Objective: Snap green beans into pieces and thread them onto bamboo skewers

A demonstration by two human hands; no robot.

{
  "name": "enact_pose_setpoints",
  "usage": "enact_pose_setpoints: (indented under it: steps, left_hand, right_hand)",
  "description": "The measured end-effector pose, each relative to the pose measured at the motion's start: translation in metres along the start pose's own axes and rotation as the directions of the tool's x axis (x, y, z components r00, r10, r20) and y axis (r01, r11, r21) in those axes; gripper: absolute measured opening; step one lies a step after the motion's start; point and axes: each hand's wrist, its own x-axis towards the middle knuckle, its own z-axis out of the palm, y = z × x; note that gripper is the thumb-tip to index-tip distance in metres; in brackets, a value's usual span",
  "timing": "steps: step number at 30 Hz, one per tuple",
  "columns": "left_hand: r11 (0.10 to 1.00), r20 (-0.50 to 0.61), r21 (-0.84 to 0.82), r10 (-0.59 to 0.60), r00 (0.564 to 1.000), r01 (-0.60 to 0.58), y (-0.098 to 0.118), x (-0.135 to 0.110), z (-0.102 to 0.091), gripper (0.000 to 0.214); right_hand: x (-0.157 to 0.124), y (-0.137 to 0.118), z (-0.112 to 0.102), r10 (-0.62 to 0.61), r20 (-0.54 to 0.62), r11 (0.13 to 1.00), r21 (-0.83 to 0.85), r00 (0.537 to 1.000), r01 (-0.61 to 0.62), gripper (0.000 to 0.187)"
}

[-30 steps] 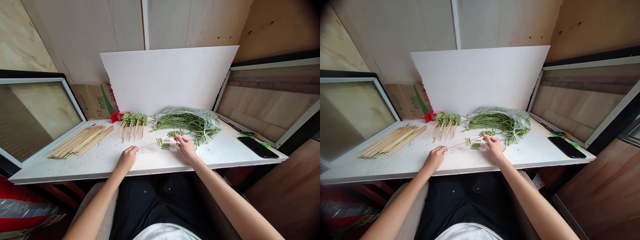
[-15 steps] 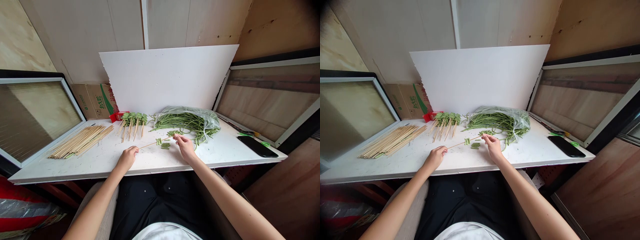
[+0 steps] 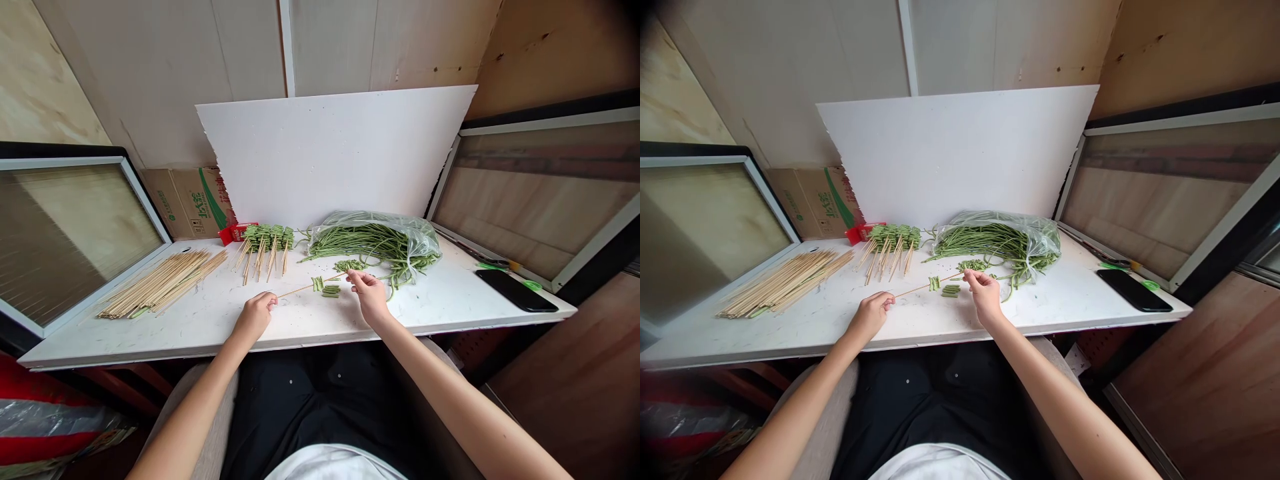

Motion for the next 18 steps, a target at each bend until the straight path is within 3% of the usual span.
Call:
enact_pose_setpoints:
  steps: [9,18]
  left_hand:
    - [0.999,-0.014,0.017,0.052,0.999,-0.052,-0.004,-0.001,0.003,0.038]
    - [0.999,0.015,-0.039,0.007,1.000,-0.006,-0.003,0.000,0.002,0.032]
  right_hand:
    - [-0.005,0.002,0.003,-0.012,-0.005,1.000,-0.005,1.000,0.012,0.047]
    - [-0.013,0.002,0.005,-0.020,-0.005,1.000,-0.001,1.000,0.020,0.047]
